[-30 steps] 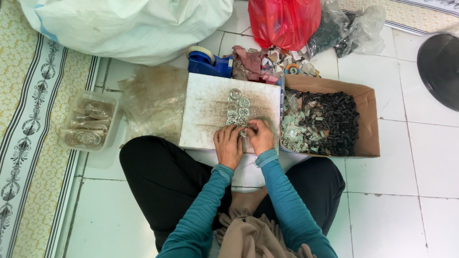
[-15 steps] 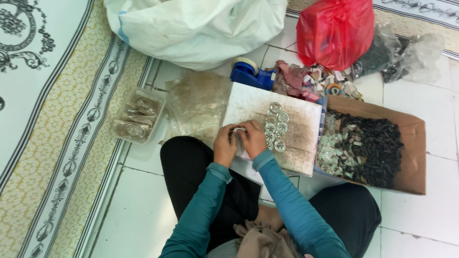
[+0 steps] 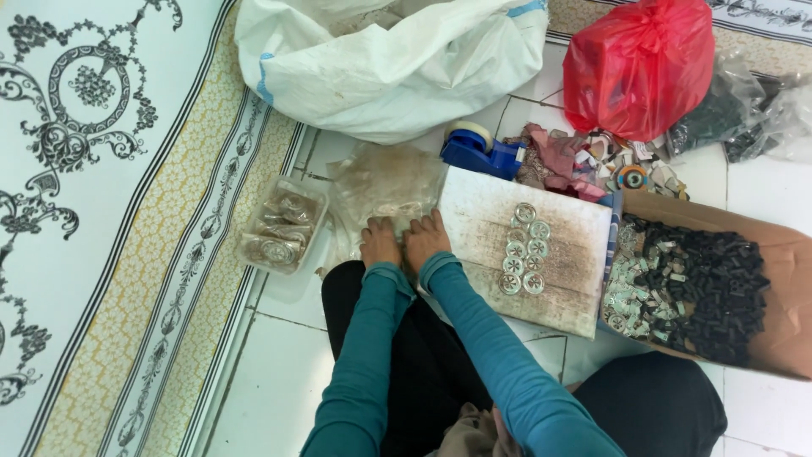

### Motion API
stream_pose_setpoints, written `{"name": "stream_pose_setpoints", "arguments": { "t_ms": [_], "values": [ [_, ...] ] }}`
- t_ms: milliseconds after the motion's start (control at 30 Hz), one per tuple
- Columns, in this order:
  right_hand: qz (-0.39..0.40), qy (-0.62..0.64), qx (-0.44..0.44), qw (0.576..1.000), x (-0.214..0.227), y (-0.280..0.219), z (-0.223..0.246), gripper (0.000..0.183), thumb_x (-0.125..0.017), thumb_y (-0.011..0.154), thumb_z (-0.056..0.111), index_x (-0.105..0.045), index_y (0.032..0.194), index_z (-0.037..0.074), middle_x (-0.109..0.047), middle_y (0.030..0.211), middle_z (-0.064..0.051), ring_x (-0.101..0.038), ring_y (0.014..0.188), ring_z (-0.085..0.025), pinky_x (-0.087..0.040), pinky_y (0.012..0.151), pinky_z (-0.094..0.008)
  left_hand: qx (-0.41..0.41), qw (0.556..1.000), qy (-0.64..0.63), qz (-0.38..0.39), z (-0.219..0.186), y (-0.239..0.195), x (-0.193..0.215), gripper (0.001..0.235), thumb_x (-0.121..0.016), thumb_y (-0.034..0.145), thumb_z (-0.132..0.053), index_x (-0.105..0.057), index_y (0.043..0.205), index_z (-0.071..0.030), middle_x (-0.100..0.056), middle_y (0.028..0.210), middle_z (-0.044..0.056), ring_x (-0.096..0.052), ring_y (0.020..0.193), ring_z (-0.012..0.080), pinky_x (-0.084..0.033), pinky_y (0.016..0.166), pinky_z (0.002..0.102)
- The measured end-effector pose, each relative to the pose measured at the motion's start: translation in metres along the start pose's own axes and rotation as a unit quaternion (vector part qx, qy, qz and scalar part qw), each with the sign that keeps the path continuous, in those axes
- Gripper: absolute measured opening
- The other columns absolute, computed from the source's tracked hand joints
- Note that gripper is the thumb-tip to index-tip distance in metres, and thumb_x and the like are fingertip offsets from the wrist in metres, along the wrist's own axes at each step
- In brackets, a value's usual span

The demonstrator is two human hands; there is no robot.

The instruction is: The person sorts small metal components by hand, placing them onto a white board and transferring them into a plastic bag.

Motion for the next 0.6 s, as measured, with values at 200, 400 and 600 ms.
{"name": "stream_pose_setpoints", "arguments": {
  "t_ms": [200, 400, 600],
  "values": [
    [0.100, -0.020, -0.012, 0.995, -0.008, 0.001, -0.001, 0.041, -0.059, 0.096, 0.028, -0.063, 0.136, 0.023, -0.064, 0.140, -0.001, -0.046, 0.138, -0.026, 0.001, 0.125, -0.060, 0.023, 0.964, -0.264, -0.009, 0.006, -0.008, 0.030, 0.052, -0.051, 0.099, -0.004, -0.045, 0.151, -0.005, -0.050, 0.138, 0.028, -0.055, 0.127, 0.0403, -0.055, 0.099, 0.049],
    [0.071, 0.036, 0.034, 0.996, 0.042, -0.019, -0.002, 0.060, -0.065, 0.092, 0.047, -0.054, 0.146, 0.023, -0.062, 0.142, -0.001, -0.044, 0.138, -0.025, -0.001, 0.127, -0.059, 0.057, 0.889, -0.454, -0.029, 0.025, -0.013, 0.040, 0.052, -0.064, 0.100, -0.013, -0.049, 0.149, -0.010, -0.062, 0.123, 0.020, -0.062, 0.119, 0.0344, -0.058, 0.094, 0.048],
    [-0.138, 0.136, 0.052, 0.980, 0.029, -0.033, -0.005, 0.033, -0.066, 0.094, 0.034, -0.073, 0.122, 0.018, -0.077, 0.111, -0.004, -0.062, 0.116, -0.022, -0.012, 0.126, -0.058, 0.056, 0.778, -0.625, -0.010, 0.039, -0.010, 0.012, 0.059, -0.076, 0.095, -0.016, -0.052, 0.148, -0.011, -0.065, 0.124, 0.022, -0.065, 0.109, 0.0291, -0.056, 0.086, 0.042]
  ]
}}
Point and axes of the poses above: each hand's wrist, its own y-axis towards the middle knuckle, its own x-axis out of the back of the hand, z = x × y, the point moved 5 cm from there along y, towards the middle knuckle
